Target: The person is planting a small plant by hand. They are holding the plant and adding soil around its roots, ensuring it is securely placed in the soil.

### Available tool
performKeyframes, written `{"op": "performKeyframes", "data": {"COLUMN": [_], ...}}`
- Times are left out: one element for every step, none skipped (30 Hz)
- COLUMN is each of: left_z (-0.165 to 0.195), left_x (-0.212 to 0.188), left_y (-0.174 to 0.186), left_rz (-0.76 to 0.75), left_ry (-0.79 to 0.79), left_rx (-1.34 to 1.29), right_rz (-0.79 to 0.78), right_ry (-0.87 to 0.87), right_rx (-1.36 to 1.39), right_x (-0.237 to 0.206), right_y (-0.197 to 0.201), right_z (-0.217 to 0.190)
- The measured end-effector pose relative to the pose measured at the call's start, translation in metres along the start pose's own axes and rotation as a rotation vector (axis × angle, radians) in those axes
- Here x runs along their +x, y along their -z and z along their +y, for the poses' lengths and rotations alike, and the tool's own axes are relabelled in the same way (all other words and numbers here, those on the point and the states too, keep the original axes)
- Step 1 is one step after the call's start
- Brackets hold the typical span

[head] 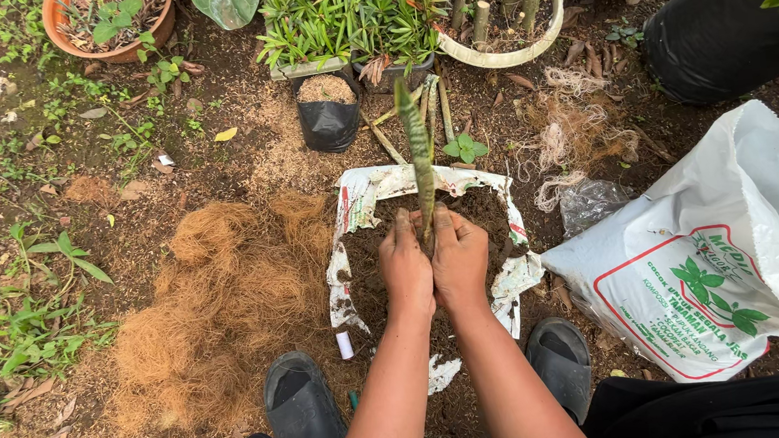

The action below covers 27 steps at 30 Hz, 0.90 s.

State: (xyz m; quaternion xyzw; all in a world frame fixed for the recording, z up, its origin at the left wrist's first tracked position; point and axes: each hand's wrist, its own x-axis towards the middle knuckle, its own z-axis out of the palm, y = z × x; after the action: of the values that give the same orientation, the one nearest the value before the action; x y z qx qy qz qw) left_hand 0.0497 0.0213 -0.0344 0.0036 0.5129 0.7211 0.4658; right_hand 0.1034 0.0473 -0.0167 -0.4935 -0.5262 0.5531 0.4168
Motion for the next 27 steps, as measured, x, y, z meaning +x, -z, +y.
{"op": "performKeyframes", "data": {"left_z": [-0.001,-0.001,0.000,0.001,0.002,0.004,0.006,0.009,0.011,0.012,0.013,0.014,0.016,0.017,0.017,0.015,0.012,0.009,0.006,0.002,-0.001,-0.003,-0.003,-0.003,0.000,0.001,0.004], "left_x": [0.001,0.001,0.001,0.001,0.001,0.000,0.000,0.000,-0.001,0.000,0.001,0.002,0.005,0.008,0.009,0.010,0.011,0.012,0.011,0.010,0.008,0.007,0.007,0.006,0.004,0.000,-0.003], "left_y": [0.001,0.001,0.001,0.000,0.000,0.000,0.000,0.001,0.002,0.002,0.003,0.004,0.006,0.009,0.013,0.014,0.015,0.015,0.014,0.014,0.013,0.011,0.009,0.007,0.006,0.005,0.004], "left_rz": [0.006,0.014,0.019,0.006,-0.006,-0.018,-0.022,-0.027,-0.034,-0.020,-0.007,0.005,-0.009,-0.020,-0.030,-0.054,-0.080,-0.109,-0.128,-0.145,-0.164,-0.147,-0.128,-0.111,-0.090,-0.070,-0.049], "left_ry": [-0.014,-0.028,-0.041,-0.027,-0.011,0.005,0.007,0.007,0.009,-0.009,-0.027,-0.045,-0.058,-0.073,-0.087,-0.077,-0.068,-0.059,-0.068,-0.076,-0.084,-0.106,-0.129,-0.152,-0.180,-0.205,-0.229], "left_rx": [0.020,0.041,0.060,0.026,-0.008,-0.042,-0.052,-0.061,-0.070,-0.073,-0.077,-0.080,-0.114,-0.148,-0.182,-0.231,-0.280,-0.328,-0.355,-0.380,-0.407,-0.369,-0.330,-0.293,-0.200,-0.107,-0.014], "right_rz": [-0.006,-0.012,-0.025,-0.036,-0.045,-0.051,-0.060,-0.070,-0.049,-0.026,0.000,-0.056,-0.114,-0.177,-0.205,-0.232,-0.258,-0.261,-0.262,-0.262,-0.259,-0.257,-0.256,-0.239,-0.221,-0.200,-0.192], "right_ry": [-0.021,-0.043,-0.050,-0.058,-0.066,-0.061,-0.054,-0.047,-0.063,-0.079,-0.094,-0.106,-0.118,-0.130,-0.166,-0.203,-0.238,-0.186,-0.136,-0.087,-0.083,-0.077,-0.072,-0.106,-0.139,-0.173,-0.167], "right_rx": [0.025,0.051,0.070,0.087,0.102,0.131,0.162,0.194,0.261,0.326,0.390,0.428,0.467,0.506,0.514,0.522,0.529,0.553,0.576,0.599,0.607,0.615,0.624,0.637,0.651,0.663,0.642], "right_x": [0.000,-0.001,-0.001,-0.001,-0.002,-0.004,-0.006,-0.007,-0.008,-0.009,-0.009,-0.009,-0.007,-0.005,-0.003,0.000,0.004,0.006,0.006,0.005,0.005,0.005,0.004,0.003,0.003,0.002,0.001], "right_y": [0.000,-0.001,-0.002,-0.003,-0.004,-0.004,-0.006,-0.009,-0.013,-0.015,-0.016,-0.015,-0.013,-0.011,-0.008,-0.004,-0.002,-0.002,-0.002,-0.002,-0.001,-0.001,-0.002,-0.002,-0.002,-0.002,-0.003], "right_z": [0.000,-0.001,-0.001,-0.003,-0.004,-0.006,-0.008,-0.009,-0.011,-0.013,-0.014,-0.014,-0.013,-0.010,-0.007,-0.002,0.004,0.011,0.019,0.026,0.031,0.035,0.038,0.039,0.039,0.038,0.036]}}
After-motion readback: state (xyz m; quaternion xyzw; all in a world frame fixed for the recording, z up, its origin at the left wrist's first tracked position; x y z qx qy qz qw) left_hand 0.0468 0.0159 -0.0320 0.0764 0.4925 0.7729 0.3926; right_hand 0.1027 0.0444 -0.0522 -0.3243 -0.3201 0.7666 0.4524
